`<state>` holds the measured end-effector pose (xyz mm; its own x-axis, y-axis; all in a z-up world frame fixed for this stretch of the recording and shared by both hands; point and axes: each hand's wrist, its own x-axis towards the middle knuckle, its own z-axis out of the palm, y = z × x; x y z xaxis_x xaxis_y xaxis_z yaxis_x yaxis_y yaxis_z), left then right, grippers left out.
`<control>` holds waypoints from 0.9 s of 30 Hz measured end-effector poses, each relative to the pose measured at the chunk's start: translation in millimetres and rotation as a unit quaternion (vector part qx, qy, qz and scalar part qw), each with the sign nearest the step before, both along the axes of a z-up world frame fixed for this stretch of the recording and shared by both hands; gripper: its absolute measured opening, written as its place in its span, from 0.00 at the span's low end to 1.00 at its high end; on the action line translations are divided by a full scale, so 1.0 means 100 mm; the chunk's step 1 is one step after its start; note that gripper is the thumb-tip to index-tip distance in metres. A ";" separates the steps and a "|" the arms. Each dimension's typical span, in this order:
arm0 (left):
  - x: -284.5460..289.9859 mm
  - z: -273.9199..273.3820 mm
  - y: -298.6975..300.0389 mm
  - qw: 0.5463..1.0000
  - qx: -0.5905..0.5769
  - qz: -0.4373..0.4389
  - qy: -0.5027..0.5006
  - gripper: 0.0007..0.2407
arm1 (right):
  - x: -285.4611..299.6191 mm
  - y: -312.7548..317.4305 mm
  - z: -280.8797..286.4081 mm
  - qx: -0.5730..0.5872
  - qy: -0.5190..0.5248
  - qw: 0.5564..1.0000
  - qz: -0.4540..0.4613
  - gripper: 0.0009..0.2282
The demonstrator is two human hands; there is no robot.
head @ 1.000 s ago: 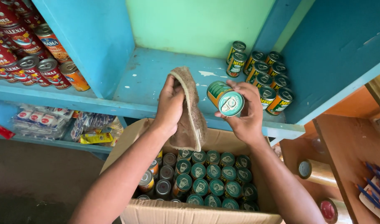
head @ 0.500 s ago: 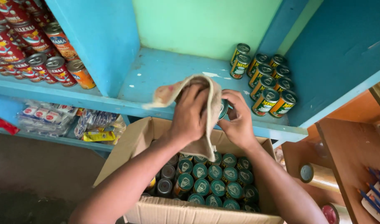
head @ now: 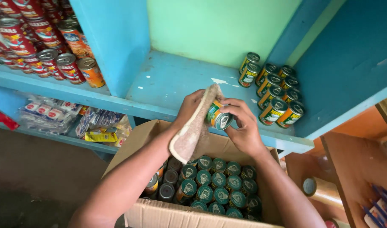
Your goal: Wiping canned goods with a cloth and arranging them on store shelves.
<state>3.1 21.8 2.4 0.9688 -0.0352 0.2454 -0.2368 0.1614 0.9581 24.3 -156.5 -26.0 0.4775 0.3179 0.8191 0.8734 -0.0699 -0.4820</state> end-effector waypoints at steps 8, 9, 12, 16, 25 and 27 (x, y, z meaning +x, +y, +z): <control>0.45 -0.57 0.06 0.985 0.074 0.112 -0.106 0.15 | 0.18 -0.13 -0.32 -0.043 0.348 0.935 0.051 0.42; 0.44 -0.58 0.04 0.983 0.090 0.119 -0.105 0.14 | 0.22 -0.15 -0.39 -0.049 0.389 0.918 0.064 0.43; 0.42 -0.57 0.03 0.949 0.227 0.188 -0.111 0.10 | -0.01 0.05 -0.18 -0.035 0.334 0.941 0.032 0.41; 0.44 -0.62 -0.12 0.843 0.392 0.256 -0.264 0.10 | 0.07 -0.06 -0.35 -0.163 0.254 0.944 -0.132 0.36; 0.49 -0.57 0.05 0.810 0.462 0.221 -0.285 0.14 | -0.03 -0.07 -0.14 -0.249 0.188 0.917 -0.249 0.38; 0.42 -0.50 0.15 0.809 0.482 0.219 -0.257 0.17 | 0.00 -0.03 -0.15 -0.266 0.192 0.909 -0.256 0.38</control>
